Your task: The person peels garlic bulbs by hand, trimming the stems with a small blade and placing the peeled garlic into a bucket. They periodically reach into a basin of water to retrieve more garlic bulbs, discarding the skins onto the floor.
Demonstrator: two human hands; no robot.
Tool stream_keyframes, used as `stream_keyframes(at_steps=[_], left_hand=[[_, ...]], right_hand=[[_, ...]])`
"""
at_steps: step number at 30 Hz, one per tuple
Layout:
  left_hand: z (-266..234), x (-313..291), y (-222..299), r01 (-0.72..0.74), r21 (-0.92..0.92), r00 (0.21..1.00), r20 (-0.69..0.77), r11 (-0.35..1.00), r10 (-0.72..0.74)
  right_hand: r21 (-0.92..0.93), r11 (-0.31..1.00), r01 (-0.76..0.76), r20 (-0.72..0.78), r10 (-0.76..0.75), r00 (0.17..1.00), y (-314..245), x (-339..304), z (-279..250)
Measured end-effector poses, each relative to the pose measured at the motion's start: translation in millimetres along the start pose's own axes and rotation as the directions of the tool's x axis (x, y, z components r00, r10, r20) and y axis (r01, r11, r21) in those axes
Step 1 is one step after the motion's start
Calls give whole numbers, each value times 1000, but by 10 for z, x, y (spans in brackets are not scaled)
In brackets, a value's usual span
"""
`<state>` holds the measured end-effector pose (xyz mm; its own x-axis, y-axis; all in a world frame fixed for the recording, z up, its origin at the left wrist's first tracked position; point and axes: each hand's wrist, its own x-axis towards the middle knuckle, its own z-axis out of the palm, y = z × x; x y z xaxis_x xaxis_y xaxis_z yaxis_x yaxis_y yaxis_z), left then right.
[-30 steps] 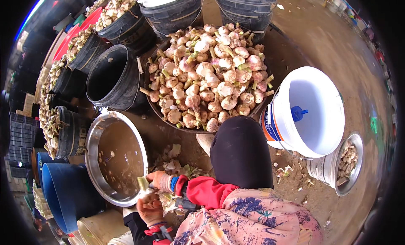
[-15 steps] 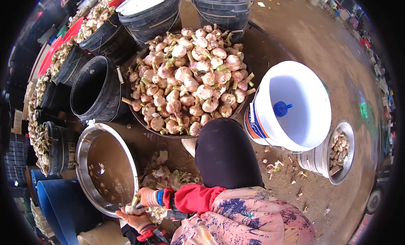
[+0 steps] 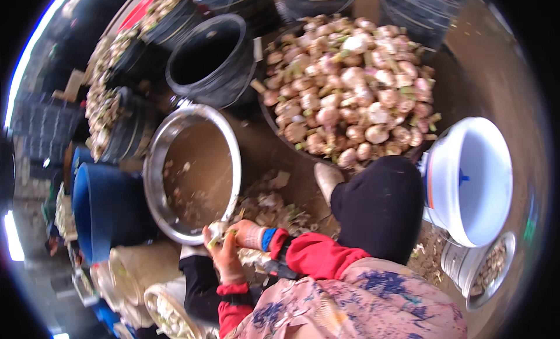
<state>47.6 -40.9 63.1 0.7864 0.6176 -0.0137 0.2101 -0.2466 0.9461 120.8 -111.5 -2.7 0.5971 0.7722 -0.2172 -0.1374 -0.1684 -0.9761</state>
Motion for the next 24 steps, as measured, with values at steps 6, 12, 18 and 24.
stream_keyframes(at_steps=[6,12,18,24], left_hand=[[-351,239,-86,359,-763,837,9,538,-546],[-459,-69,67,579,-606,768,180,545,-615],[-535,-177,-4,559,-654,757,151,509,-636],[-323,-86,-187,599,-369,748,-61,711,-661]], right_hand=[[257,958,-126,84,107,991,-336,-108,-102],[320,947,-25,-362,147,921,53,1,-444],[-452,892,-23,-183,-67,981,267,-52,-293],[-176,984,35,1,-36,999,-333,-161,159]])
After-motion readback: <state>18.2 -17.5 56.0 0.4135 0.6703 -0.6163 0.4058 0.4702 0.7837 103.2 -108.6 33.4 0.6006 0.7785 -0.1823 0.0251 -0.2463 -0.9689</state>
